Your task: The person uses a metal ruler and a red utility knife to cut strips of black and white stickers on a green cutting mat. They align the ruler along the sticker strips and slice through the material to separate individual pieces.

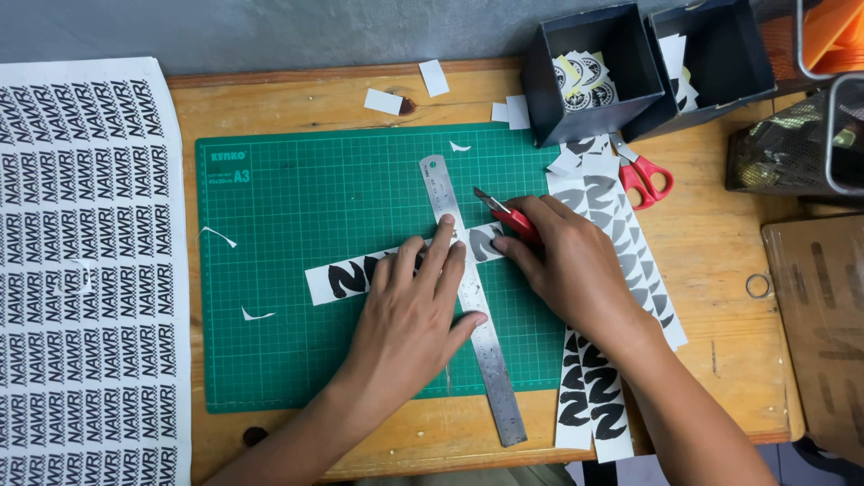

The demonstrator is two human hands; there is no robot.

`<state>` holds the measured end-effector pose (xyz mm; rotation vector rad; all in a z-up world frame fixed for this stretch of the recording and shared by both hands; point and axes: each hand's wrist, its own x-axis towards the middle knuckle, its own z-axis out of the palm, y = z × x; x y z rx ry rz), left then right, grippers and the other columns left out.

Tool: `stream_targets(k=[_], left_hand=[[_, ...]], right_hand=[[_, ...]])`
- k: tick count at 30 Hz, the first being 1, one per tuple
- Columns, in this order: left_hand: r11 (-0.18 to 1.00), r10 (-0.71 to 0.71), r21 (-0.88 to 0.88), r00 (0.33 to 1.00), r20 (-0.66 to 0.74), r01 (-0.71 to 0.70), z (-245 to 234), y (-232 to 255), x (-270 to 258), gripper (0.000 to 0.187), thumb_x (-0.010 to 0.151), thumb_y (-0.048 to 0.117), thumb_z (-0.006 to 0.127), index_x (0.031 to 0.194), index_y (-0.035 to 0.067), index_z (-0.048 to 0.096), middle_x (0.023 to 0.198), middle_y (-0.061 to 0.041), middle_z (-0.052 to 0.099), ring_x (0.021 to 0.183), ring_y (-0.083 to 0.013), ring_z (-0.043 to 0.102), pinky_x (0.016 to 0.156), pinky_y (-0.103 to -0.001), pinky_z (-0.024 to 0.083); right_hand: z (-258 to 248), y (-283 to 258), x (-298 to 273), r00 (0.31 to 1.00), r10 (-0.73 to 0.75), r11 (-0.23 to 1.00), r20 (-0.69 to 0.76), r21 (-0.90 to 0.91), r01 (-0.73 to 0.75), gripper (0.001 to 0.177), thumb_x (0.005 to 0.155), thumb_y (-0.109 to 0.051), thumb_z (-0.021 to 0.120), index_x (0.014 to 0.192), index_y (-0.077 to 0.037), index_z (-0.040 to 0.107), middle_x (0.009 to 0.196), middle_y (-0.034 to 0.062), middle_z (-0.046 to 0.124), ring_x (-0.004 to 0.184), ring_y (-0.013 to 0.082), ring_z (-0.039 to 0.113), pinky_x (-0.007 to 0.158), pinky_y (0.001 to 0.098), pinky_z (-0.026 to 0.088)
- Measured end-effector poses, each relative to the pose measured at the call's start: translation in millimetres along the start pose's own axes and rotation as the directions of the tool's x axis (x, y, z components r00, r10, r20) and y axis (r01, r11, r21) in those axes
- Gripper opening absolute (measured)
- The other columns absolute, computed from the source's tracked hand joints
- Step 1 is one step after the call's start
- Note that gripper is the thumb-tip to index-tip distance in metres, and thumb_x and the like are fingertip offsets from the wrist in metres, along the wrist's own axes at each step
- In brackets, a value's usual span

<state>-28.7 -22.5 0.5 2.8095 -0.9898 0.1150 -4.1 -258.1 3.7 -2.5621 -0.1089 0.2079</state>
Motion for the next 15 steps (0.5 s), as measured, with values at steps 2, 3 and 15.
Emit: stream_targets(k=[2, 3, 15], left_hand=[[1.0, 0.004, -0.01, 1.0, -0.003, -0.004, 0.6, -0.5, -0.3, 0.08, 0.1, 0.065, 0.08, 0.151, 0.005, 0.064, 0.174, -0.018, 0.051, 0.136, -0.036, 0.058, 0.102, -0.05, 0.054], [1.0, 0.007, -0.02, 1.0, -0.006, -0.007, 0.9, -0.6, -0.5, 0.081, 0.1, 0.065, 0.08, 0.152, 0.005, 0.064, 0.174, -0.019, 0.052, 0.136, -0.0364, 0.058, 0.102, -0.051, 0.055], [1.0, 0.014, -0.002, 1.0, 0.006, -0.014, -0.1, -0.8, -1.8, 0.086, 0.099, 0.069, 0.079, 0.154, 0.005, 0.063, 0.176, -0.019, 0.049, 0.136, -0.0371, 0.058, 0.102, -0.05, 0.054]], right_hand=[[-1.4, 2.0, 1.0, 1.0, -0.009, 0.999, -0.008, 0.041, 0.01, 0.028, 0.109, -0.032, 0.075, 0.13, -0.014, 0.072, 0.108, 0.01, 0.077, 0.092, 0.0416, 0.075, 0.07, 0.0516, 0.052], [-2.2, 3.1, 1.4, 1.0, -0.019, 0.996, -0.017, 0.083, 0.02, 0.025, 0.109, -0.028, 0.074, 0.128, -0.012, 0.072, 0.106, 0.0112, 0.078, 0.092, 0.0418, 0.074, 0.073, 0.0502, 0.051], [-5.8, 7.2, 1.7, 0.996, 0.09, 0.989, 0.005, 0.113, -0.09, 0.022, 0.11, -0.031, 0.074, 0.113, -0.01, 0.067, 0.085, 0.0143, 0.074, 0.074, 0.0401, 0.067, 0.07, 0.0469, 0.045]])
